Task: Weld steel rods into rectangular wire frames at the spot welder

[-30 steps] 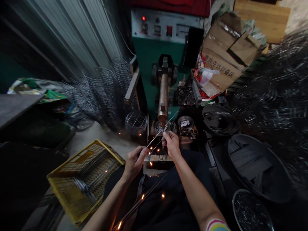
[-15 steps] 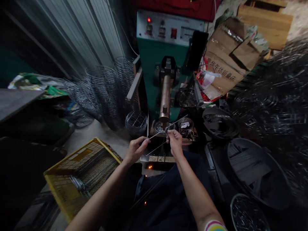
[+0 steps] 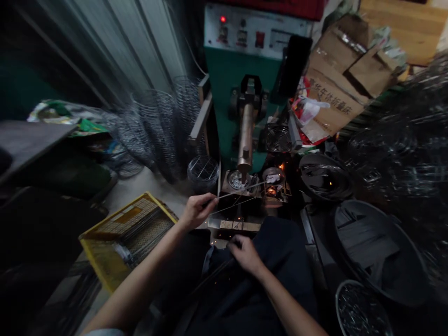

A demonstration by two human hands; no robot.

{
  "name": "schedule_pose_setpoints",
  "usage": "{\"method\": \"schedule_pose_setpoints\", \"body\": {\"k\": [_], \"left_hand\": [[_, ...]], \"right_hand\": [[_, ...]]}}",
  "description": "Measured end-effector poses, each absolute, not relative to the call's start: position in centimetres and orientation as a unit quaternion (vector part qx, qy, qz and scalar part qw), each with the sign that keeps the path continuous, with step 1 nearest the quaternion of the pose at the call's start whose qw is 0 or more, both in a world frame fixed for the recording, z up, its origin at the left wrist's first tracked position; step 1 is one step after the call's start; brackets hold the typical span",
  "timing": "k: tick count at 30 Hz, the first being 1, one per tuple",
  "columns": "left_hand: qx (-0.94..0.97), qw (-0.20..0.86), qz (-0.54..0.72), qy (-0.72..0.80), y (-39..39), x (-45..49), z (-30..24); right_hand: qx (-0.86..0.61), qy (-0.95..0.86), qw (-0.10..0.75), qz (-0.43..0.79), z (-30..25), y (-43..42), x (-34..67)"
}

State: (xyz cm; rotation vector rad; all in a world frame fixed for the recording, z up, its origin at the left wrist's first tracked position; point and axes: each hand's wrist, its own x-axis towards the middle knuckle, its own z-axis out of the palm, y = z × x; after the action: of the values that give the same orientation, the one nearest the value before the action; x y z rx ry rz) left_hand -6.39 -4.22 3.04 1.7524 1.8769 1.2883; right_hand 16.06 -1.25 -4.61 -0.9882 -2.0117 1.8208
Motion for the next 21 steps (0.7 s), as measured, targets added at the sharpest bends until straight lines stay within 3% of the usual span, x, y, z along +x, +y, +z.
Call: {"method": "schedule_pose_setpoints", "body": {"k": [3, 6, 12, 15, 21], "left_hand": [[0.648, 0.038, 0.339, 0.681, -9.4, -7.0, 3.6], [0.575, -0.019, 0.278, 0.769, -16.9, -9.0, 3.5], [0.055, -0.128, 0.468, 0.872, -30.2, -15.2, -1.4], [-0.072, -0.124, 0.499, 0.855, -32.8, -17.7, -4.8], [-0.116, -0.029, 0.524, 0.844, -33.5, -19.6, -9.4]], "right_hand": [[-0.282, -0.752, 0.021, 0.595, -5.9, -4.4, 18.0], [-0.238, -0.781, -0.041, 0.576, -6.2, -5.3, 18.8], [-0.216, -0.807, -0.076, 0.545, -6.1, -4.4, 17.3], [-0.210, -0.819, -0.089, 0.526, -5.6, -4.4, 16.7], [-0.238, -0.820, -0.115, 0.507, -5.2, -4.9, 17.5]]}}
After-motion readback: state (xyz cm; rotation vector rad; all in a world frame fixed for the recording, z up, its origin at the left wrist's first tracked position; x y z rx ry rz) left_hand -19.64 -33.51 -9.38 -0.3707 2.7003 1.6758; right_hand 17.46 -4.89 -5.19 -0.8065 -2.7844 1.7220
